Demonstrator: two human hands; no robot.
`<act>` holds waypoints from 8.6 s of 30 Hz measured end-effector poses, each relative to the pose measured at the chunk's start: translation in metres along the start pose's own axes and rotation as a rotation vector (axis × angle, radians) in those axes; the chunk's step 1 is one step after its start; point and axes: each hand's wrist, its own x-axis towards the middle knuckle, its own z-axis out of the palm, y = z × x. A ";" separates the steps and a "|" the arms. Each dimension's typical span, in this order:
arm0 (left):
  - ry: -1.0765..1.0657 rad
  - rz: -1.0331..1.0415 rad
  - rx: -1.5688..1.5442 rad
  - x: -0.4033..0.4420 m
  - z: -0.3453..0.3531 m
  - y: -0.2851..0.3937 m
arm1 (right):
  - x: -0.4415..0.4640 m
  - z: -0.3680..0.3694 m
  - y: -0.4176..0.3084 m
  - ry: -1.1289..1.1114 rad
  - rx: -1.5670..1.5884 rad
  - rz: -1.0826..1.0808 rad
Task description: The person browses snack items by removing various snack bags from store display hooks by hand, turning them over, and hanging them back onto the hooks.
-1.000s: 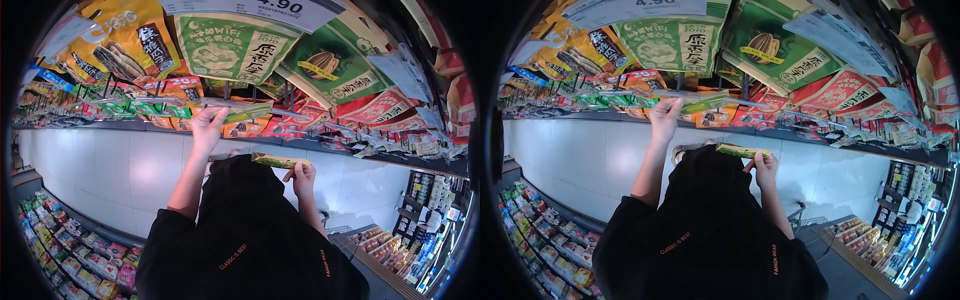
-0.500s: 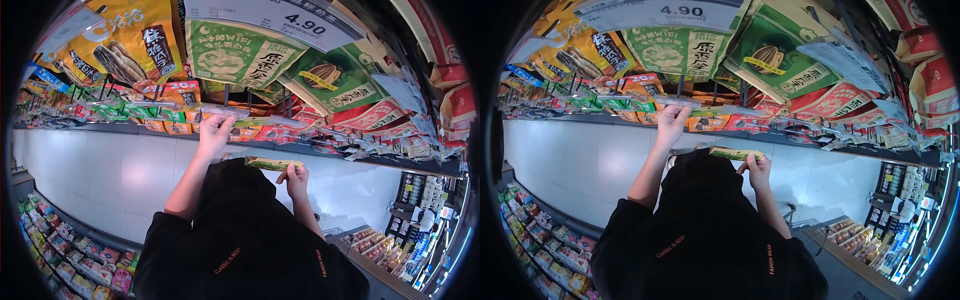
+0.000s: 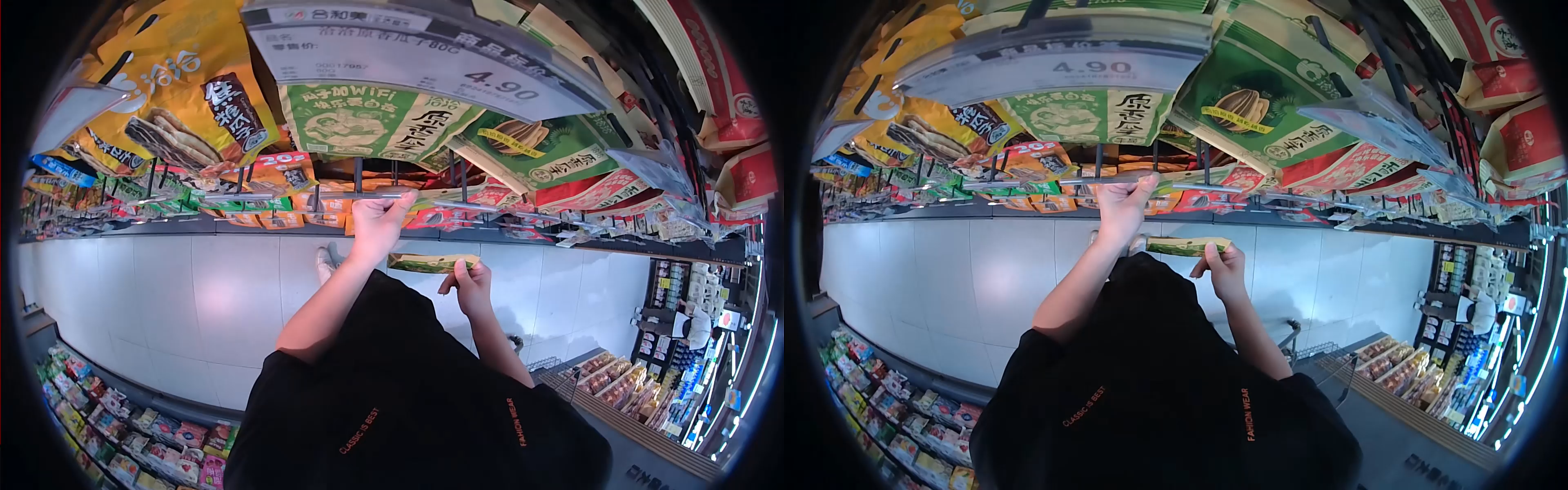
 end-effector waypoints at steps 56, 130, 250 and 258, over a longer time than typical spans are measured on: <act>-0.064 0.130 0.289 0.009 -0.130 0.000 | 0.097 0.123 0.004 -0.278 0.265 -0.177; 0.386 0.208 0.237 0.031 -0.349 0.065 | 0.106 0.323 0.060 -0.358 -0.171 -0.002; -0.200 0.159 0.106 0.082 -0.278 0.055 | -0.002 0.297 -0.042 -0.081 0.319 -0.395; -0.071 -0.071 0.129 0.018 -0.375 0.068 | 0.003 0.347 -0.030 -0.077 0.278 -0.408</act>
